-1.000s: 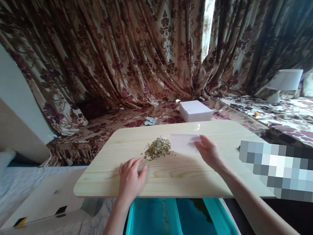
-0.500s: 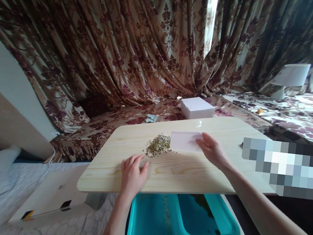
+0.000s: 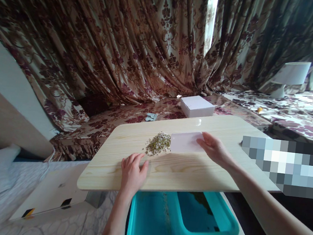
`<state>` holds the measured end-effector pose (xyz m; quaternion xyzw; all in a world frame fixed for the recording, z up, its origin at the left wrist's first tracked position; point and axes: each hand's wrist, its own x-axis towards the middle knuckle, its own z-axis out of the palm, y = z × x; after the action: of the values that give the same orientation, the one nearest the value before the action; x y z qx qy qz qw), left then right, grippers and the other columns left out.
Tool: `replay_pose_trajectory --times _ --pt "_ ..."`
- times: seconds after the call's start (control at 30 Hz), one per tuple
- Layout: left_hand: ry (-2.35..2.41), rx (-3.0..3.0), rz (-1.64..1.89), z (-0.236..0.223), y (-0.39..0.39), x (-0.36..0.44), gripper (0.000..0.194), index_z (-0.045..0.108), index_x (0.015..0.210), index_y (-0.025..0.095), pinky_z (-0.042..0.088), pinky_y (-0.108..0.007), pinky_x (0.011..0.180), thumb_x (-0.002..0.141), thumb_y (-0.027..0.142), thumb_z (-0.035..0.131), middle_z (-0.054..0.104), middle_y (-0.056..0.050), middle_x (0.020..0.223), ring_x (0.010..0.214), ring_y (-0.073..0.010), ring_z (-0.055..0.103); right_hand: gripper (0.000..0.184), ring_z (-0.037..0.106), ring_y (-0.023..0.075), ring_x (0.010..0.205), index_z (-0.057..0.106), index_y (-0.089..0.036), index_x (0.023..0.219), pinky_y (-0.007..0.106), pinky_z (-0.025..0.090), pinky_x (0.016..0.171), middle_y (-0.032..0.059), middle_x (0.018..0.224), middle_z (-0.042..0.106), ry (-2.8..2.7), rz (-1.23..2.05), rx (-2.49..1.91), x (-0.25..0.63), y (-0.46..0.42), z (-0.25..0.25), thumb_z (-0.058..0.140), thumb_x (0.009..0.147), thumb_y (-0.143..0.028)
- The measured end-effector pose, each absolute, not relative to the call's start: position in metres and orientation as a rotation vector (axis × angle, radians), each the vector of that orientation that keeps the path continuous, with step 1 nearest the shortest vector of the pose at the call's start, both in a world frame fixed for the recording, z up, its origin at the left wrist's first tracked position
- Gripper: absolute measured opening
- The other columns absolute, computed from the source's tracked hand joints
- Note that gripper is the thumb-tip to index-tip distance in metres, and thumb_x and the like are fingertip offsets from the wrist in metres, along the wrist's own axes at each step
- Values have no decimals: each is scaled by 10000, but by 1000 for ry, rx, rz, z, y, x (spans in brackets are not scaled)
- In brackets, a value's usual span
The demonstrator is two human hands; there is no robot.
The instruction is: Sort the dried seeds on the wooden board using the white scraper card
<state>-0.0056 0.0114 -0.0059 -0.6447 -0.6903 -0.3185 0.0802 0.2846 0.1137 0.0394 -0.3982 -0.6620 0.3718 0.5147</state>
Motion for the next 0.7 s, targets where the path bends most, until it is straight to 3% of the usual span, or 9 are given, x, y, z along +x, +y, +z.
replay_pose_trajectory --times 0.33,0.7 --pt "-2056 -1932 -959 -6 12 -6 278 648 1102 226 320 -484 1077 878 312 508 670 -98 1146 1113 -246 584 231 702 267 894 603 -254 824 420 571 806 67 892 746 -1538 850 -978 276 123 33 650 751 -468" --pt "-2075 -1931 -947 -5 11 -5 277 635 1113 233 305 -482 1087 889 317 496 664 -95 1153 1124 -245 575 332 710 258 842 603 -249 789 369 584 755 66 884 751 -1542 860 -982 294 106 43 669 733 -570"
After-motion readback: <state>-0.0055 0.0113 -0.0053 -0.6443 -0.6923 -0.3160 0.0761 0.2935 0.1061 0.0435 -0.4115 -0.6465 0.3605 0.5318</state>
